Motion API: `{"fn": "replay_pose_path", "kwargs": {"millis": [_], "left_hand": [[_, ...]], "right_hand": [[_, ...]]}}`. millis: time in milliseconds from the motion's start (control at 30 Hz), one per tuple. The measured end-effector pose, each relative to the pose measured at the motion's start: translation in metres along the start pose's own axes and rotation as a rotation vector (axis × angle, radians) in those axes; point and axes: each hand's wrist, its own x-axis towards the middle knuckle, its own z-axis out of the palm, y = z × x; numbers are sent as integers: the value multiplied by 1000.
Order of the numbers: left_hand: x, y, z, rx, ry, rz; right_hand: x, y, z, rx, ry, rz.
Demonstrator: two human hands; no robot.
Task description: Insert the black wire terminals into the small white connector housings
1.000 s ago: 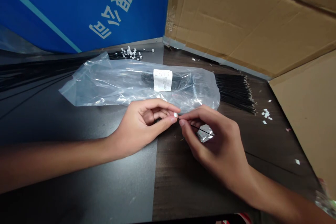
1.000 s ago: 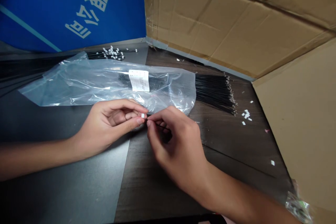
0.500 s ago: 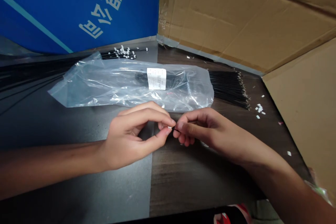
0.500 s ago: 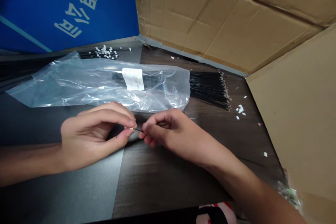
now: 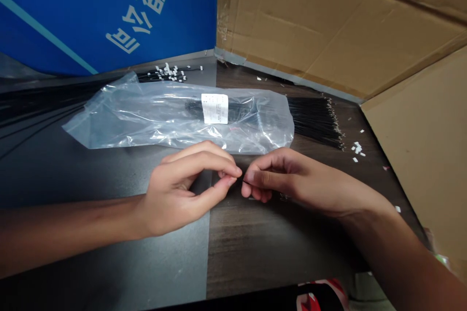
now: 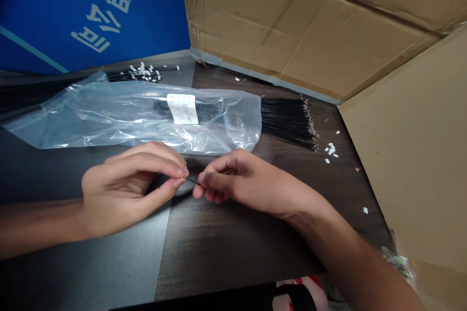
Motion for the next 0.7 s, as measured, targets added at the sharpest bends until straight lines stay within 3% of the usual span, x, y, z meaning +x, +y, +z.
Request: {"fn": "replay_pose_path", "kwargs": {"millis": [133,267,500,700], "left_hand": [[0,-1,0,-15,8,-34],[1,-1,1,-24,18,-37],[6,-2,5,-115,98,-96],[8,-4,6,-205,142,-265]], "right_hand": [[-2,-2,-2,-23,51,13],[-3,-3,3,-152,130,-83],[-8,0,20,-440,383,-287],[-7,6,29,-755,634,-496]]}}
